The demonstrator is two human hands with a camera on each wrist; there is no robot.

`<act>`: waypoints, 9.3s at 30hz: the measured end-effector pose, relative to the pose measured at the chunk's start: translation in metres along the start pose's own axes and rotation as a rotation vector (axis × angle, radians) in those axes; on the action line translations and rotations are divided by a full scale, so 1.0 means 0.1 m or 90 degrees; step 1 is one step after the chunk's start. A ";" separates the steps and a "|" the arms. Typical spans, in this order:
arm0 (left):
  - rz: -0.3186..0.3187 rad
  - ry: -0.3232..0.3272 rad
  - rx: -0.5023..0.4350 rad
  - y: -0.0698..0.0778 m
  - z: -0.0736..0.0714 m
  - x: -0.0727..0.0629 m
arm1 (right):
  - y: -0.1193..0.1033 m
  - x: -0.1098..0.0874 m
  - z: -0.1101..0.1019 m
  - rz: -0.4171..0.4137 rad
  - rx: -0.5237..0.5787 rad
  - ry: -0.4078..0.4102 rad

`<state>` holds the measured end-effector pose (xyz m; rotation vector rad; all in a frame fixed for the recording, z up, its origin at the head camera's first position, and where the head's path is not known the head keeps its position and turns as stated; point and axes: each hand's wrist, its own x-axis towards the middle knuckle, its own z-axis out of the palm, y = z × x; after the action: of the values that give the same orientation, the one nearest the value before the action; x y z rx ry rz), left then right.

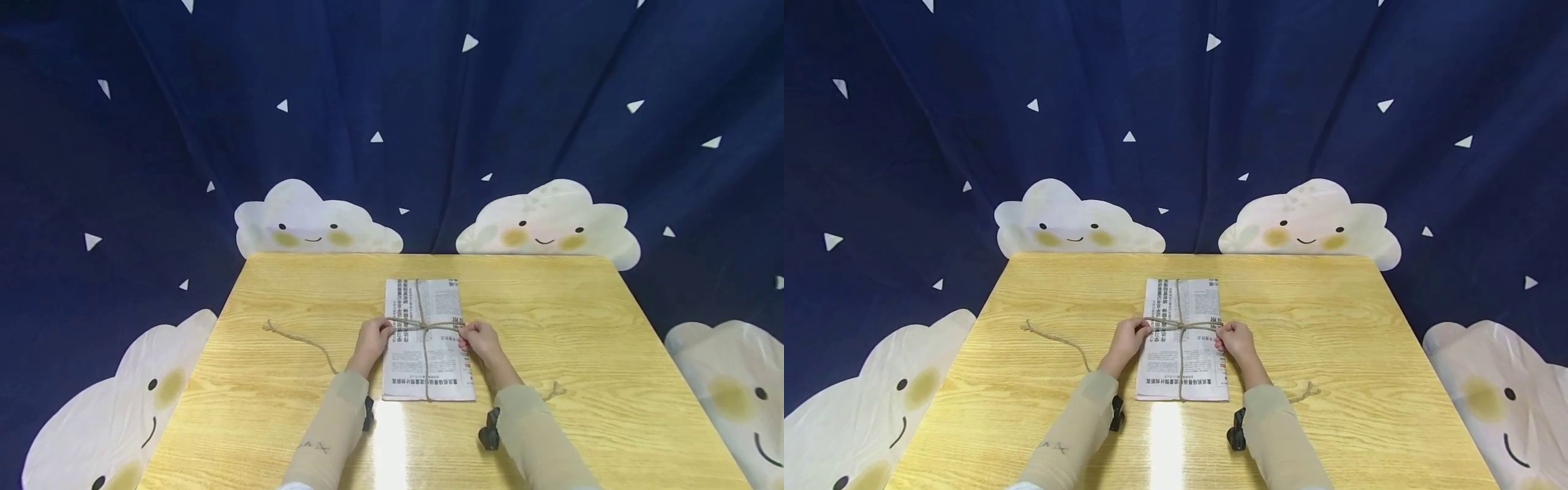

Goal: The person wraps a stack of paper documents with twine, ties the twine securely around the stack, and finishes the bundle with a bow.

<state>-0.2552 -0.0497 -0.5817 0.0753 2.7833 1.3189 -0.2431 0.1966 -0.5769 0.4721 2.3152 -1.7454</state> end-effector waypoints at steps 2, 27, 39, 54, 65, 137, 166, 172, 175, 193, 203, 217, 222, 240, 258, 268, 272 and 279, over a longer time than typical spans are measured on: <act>0.017 -0.005 0.014 -0.03 -0.02 -0.01 | 0.01 -0.01 0.00 -0.005 -0.001 0.000; 0.060 0.022 -0.230 0.20 -0.27 0.18 | 0.09 0.00 0.03 -0.026 -0.014 0.014; 0.067 -0.043 -0.343 0.32 0.04 0.22 | 0.11 0.02 0.02 -0.020 0.001 0.006; 0.056 -0.028 -0.099 0.21 0.20 0.14 | 0.10 0.01 0.03 -0.021 0.005 0.008; -0.020 0.031 -0.201 0.17 0.33 0.11 | 0.09 -0.01 0.04 -0.023 0.007 0.013; -0.157 0.024 -0.446 0.19 0.34 0.20 | 0.04 -0.30 -0.29 0.074 0.538 0.443; -0.147 0.010 -0.473 0.15 0.35 0.16 | -0.62 -0.08 0.00 -0.084 0.518 0.259; -0.138 0.008 -0.477 0.15 0.34 0.16 | -0.62 0.09 0.26 -0.050 0.504 0.191; -0.133 0.011 -0.484 0.14 0.35 0.16 | -0.64 0.14 0.38 -0.035 0.454 0.150; -0.138 0.014 -0.473 0.16 0.35 0.16 | -0.55 0.23 0.46 -0.282 -0.317 -0.006; -0.117 -0.003 -0.482 0.23 0.28 0.10 | -0.36 0.12 0.07 -0.243 -0.250 0.089; -0.133 0.007 -0.470 0.17 0.35 0.15 | -0.29 0.17 0.20 -0.216 -0.246 0.148; -0.125 0.008 -0.473 0.16 0.35 0.15 | -0.32 0.22 0.24 -0.258 -0.260 0.089; -0.133 0.023 -0.455 0.16 0.38 0.18 | -0.31 0.25 0.40 -0.316 -0.284 0.002; -0.155 0.018 -0.456 0.20 0.35 0.16 | -0.29 0.12 0.33 -0.201 -0.289 0.122; -0.153 -0.005 -0.491 0.28 0.31 0.14 | -0.28 0.15 0.43 -0.248 -0.266 0.066; -0.158 0.020 -0.483 0.29 0.35 0.16 | -0.25 0.16 0.44 -0.254 -0.255 0.062; -0.172 0.035 -0.469 0.34 0.37 0.18 | -0.20 0.17 0.43 -0.247 -0.186 0.055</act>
<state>-0.2697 0.0019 -0.5792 -0.3569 2.0619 2.1560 -0.2672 0.1529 -0.5765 0.0477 2.8126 -1.5082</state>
